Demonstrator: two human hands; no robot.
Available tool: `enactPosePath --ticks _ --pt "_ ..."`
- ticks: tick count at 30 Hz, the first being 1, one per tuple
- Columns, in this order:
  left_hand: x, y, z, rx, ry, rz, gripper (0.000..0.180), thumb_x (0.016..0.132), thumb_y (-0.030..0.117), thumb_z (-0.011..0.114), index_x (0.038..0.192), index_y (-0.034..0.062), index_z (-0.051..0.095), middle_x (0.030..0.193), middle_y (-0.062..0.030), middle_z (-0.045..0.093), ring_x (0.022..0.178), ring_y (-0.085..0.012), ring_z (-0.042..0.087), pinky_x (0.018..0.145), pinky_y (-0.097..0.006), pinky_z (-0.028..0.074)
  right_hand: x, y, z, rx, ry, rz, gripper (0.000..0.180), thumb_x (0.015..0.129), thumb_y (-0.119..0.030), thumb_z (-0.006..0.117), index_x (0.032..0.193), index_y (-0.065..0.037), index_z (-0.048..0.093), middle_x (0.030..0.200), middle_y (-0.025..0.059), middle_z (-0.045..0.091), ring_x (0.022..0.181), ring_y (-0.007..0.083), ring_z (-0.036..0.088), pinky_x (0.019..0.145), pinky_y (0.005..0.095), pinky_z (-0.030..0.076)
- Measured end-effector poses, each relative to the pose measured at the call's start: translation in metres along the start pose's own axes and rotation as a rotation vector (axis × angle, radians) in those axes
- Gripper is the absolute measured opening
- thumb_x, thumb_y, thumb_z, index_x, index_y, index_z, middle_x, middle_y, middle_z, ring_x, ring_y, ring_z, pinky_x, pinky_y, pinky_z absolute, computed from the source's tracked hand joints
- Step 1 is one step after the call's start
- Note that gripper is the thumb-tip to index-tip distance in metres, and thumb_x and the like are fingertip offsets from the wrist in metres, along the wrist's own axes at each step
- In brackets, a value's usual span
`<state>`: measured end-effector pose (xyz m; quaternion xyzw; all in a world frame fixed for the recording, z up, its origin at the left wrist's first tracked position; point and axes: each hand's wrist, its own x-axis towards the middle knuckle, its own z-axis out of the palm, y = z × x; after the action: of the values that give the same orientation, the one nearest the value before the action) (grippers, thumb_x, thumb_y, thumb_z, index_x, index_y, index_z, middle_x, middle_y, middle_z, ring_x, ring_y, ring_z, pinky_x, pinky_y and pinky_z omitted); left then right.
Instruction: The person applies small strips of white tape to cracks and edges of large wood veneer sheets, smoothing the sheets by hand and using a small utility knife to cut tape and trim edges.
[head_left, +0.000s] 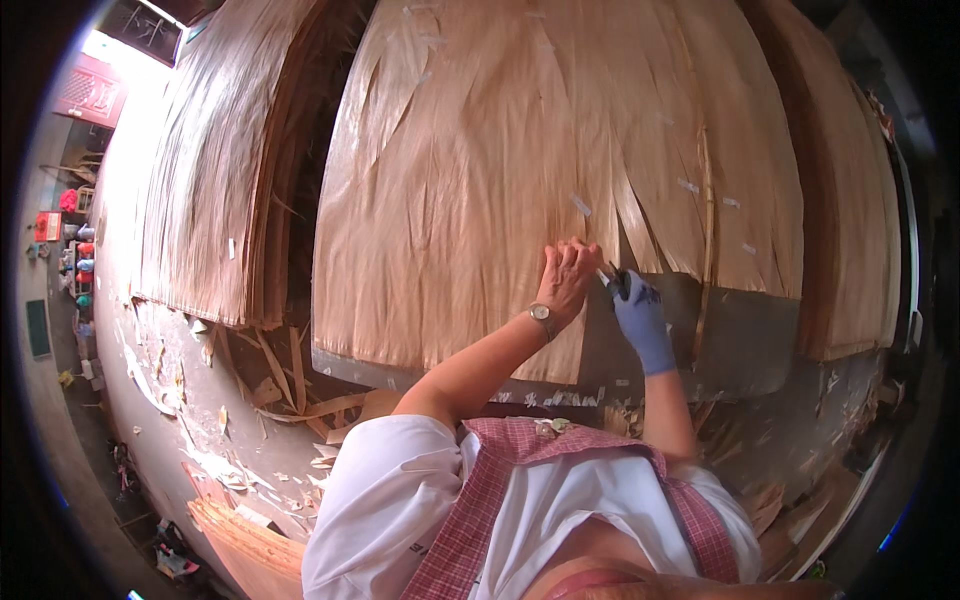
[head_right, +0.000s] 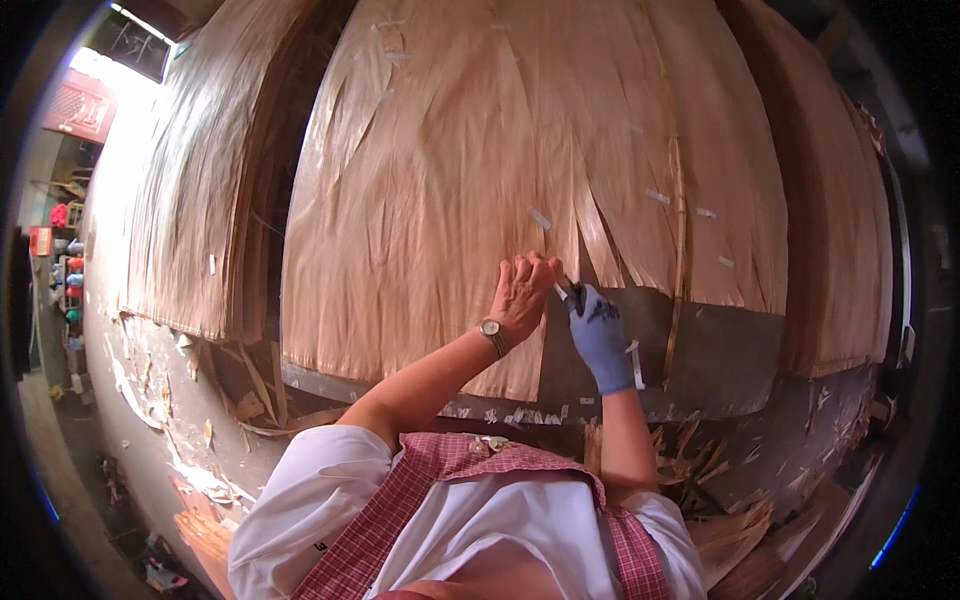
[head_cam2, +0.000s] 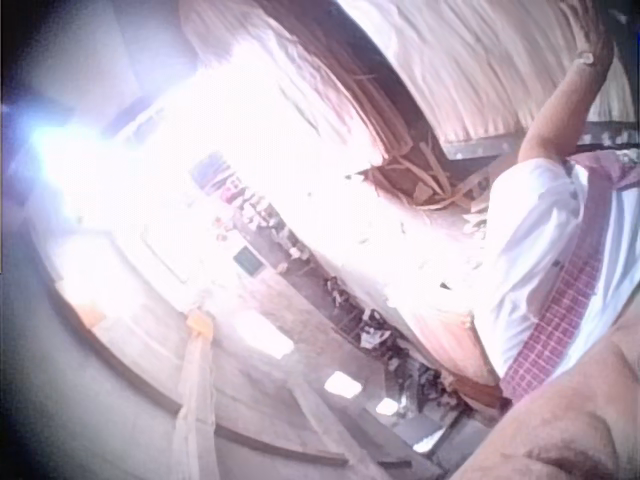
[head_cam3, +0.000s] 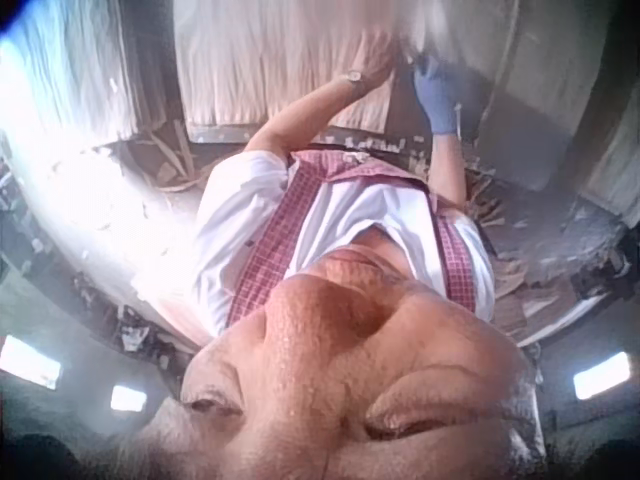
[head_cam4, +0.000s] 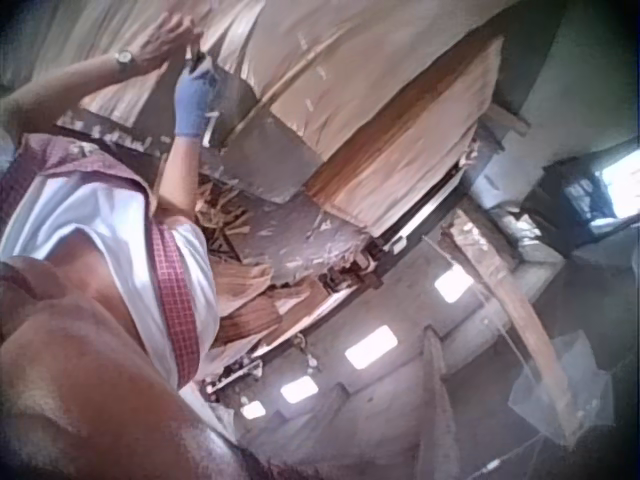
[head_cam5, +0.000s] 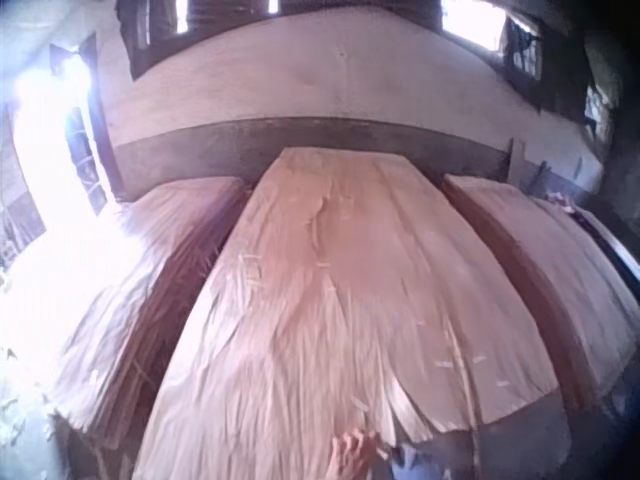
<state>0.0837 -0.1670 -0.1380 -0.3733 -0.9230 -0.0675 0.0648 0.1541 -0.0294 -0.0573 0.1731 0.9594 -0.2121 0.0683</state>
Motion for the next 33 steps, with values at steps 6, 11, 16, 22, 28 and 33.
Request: enactPosePath --ticks 6,11,16,22,28,33 --pt "0.002 -0.043 -0.056 -0.58 -0.115 0.047 0.04 0.081 0.019 0.06 0.119 0.0082 0.06 0.128 -0.0128 0.051 0.119 -0.028 0.046 0.096 -0.045 0.038 0.015 -0.15 -0.117 0.737 -0.108 -0.25 0.009 0.092 -0.009 0.064 0.097 -0.001 0.062 0.08 0.0136 0.069 0.072 0.0235 0.07 0.065 0.0337 0.052" --pt "-0.014 -0.143 -0.05 -0.358 -0.073 -0.286 0.04 0.075 0.004 0.057 0.115 0.0067 0.062 0.114 -0.0151 0.061 0.109 -0.0343 0.053 0.09 -0.045 0.041 0.181 -0.233 -0.038 0.741 -0.339 -0.193 0.021 0.092 -0.022 0.064 0.099 -0.002 0.065 0.073 0.0053 0.07 0.055 0.0095 0.056 0.05 0.0263 0.044" --pt "0.017 -0.31 -0.057 -0.189 0.501 -0.61 0.054 0.081 0.001 0.055 0.134 0.0086 0.053 0.135 -0.0114 0.056 0.118 -0.0315 0.051 0.099 -0.043 0.037 0.317 -0.283 0.093 0.941 -0.526 -0.121 0.026 0.089 -0.025 0.069 0.095 -0.001 0.062 0.072 0.0075 0.071 0.049 0.0105 0.054 0.044 0.0267 0.042" --pt "0.054 -0.367 -0.025 -0.161 0.246 -0.333 0.049 0.085 0.017 0.057 0.134 0.0108 0.056 0.142 -0.0064 0.053 0.131 -0.0277 0.046 0.105 -0.046 0.031 0.336 -0.31 0.131 -0.082 -0.138 -0.409 0.031 0.093 -0.028 0.055 0.107 -0.002 0.063 0.092 0.0168 0.073 0.082 0.0269 0.073 0.061 0.0454 0.057" --pt "0.059 -0.366 -0.013 -0.111 0.234 -0.347 0.043 0.09 0.022 0.056 0.132 0.0156 0.059 0.141 -0.0044 0.055 0.129 -0.0279 0.048 0.106 -0.047 0.032 0.304 -0.292 0.039 0.099 0.134 -0.604 0.023 0.096 -0.023 0.057 0.111 -0.006 0.051 0.081 0.0068 0.072 0.068 0.0206 0.07 0.055 0.0332 0.05" --pt "0.057 -0.362 -0.014 -0.103 0.091 -0.381 0.046 0.093 0.025 0.052 0.139 0.0176 0.052 0.148 -0.0025 0.048 0.135 -0.0258 0.04 0.111 -0.047 0.026 0.153 -0.221 -0.095 1.069 -0.245 -0.167 0.016 0.097 -0.021 0.064 0.097 -0.005 0.062 0.08 0.0034 0.07 0.058 0.0052 0.055 0.052 0.0217 0.046"
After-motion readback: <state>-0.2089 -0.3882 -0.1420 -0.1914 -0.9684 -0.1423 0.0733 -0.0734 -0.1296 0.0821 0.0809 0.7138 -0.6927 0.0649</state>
